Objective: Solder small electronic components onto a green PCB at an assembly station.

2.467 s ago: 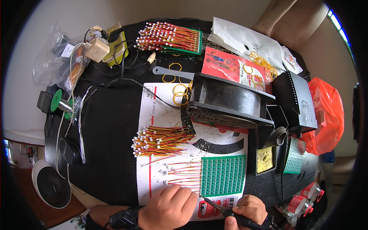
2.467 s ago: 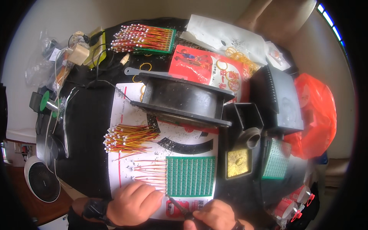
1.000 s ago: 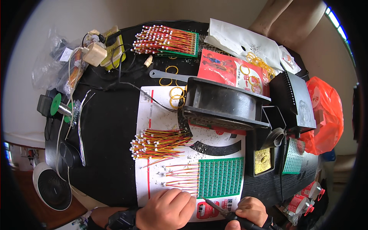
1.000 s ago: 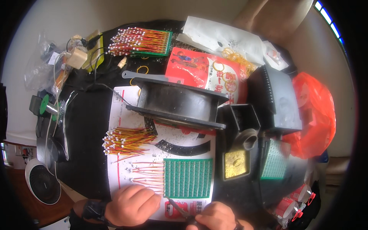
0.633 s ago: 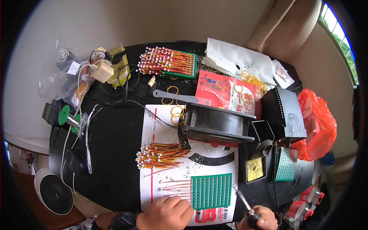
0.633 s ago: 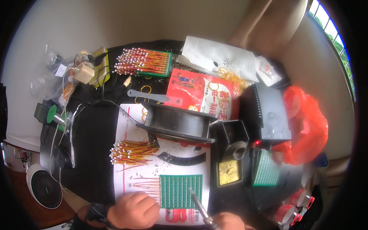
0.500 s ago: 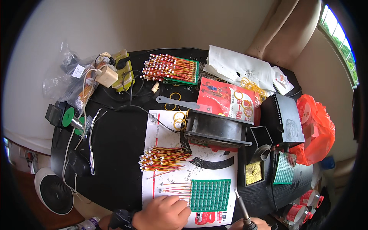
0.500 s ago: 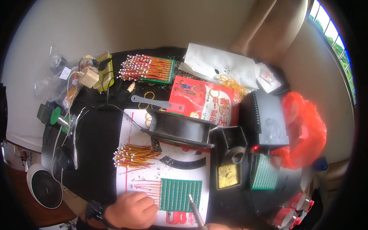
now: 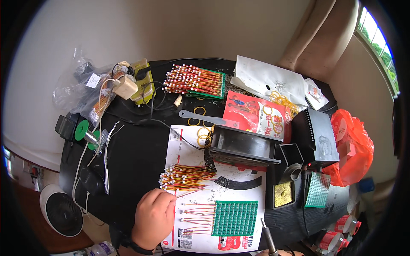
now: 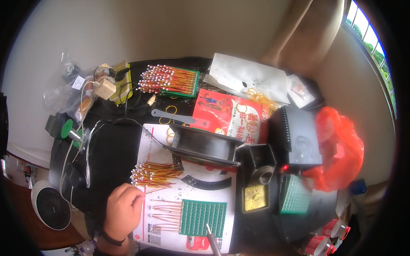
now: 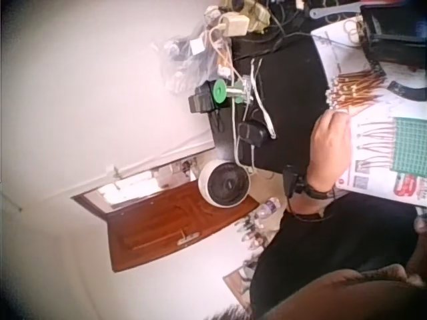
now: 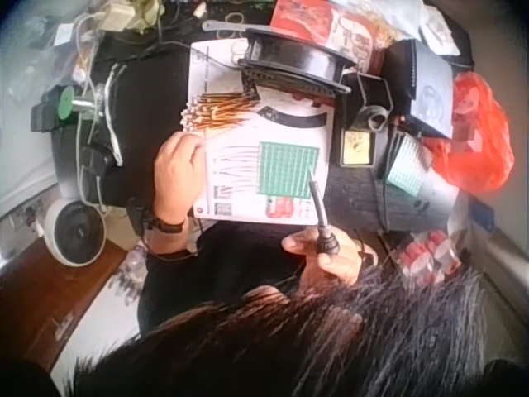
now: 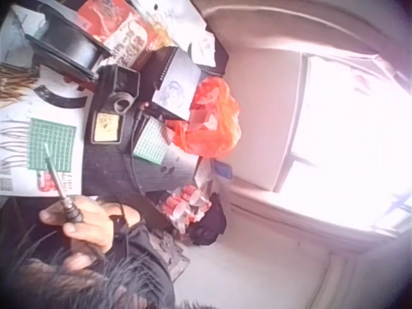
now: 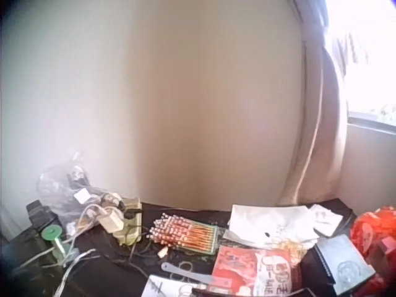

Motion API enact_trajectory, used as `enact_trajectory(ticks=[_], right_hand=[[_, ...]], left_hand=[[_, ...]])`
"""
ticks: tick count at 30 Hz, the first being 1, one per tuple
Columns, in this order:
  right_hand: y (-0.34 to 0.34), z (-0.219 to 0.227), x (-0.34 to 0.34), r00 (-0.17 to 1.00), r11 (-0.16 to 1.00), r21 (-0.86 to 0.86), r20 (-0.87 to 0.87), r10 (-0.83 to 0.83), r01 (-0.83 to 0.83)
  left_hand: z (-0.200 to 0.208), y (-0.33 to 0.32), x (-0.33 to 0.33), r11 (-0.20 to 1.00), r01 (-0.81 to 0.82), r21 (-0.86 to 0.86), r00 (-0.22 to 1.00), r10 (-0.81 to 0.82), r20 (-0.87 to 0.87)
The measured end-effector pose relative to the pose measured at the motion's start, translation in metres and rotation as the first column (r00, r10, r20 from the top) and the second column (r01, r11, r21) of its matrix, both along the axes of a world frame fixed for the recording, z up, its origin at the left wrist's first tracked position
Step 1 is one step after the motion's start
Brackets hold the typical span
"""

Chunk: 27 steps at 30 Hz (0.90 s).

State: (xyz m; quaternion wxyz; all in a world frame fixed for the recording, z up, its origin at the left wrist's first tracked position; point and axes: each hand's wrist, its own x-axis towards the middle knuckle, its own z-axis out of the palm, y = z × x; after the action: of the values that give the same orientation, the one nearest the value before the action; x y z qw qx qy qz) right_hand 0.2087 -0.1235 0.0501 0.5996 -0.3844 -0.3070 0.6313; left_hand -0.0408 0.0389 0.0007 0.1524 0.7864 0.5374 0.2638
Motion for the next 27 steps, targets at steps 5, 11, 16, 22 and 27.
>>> enact_trajectory(ticks=[5,11,16,22,27], right_hand=[[0.041,-0.002,0.004,0.758,0.802,0.593,0.556,-0.341,-0.074],[0.067,0.0,0.03,0.695,0.722,0.692,0.522,-0.495,-0.006],[0.064,-0.004,0.053,0.695,0.82,0.562,0.546,-0.468,0.11],[0.074,-0.02,0.044,0.742,0.893,0.44,0.568,-0.355,0.09],[0.069,-0.037,0.034,0.524,0.798,0.563,0.623,-0.581,0.215]], left_hand=[[0.004,0.0,-0.002,0.988,-0.014,-0.153,1.0,0.017,0.02],[0.014,-0.002,0.0,0.993,0.024,-0.116,0.999,-0.026,-0.019],[0.053,-0.009,0.009,0.985,0.153,-0.082,0.985,-0.145,0.089],[0.029,0.016,0.034,0.875,0.428,-0.227,0.874,-0.336,0.352],[-0.009,0.013,0.043,0.883,0.47,-0.009,0.86,-0.455,0.23]])
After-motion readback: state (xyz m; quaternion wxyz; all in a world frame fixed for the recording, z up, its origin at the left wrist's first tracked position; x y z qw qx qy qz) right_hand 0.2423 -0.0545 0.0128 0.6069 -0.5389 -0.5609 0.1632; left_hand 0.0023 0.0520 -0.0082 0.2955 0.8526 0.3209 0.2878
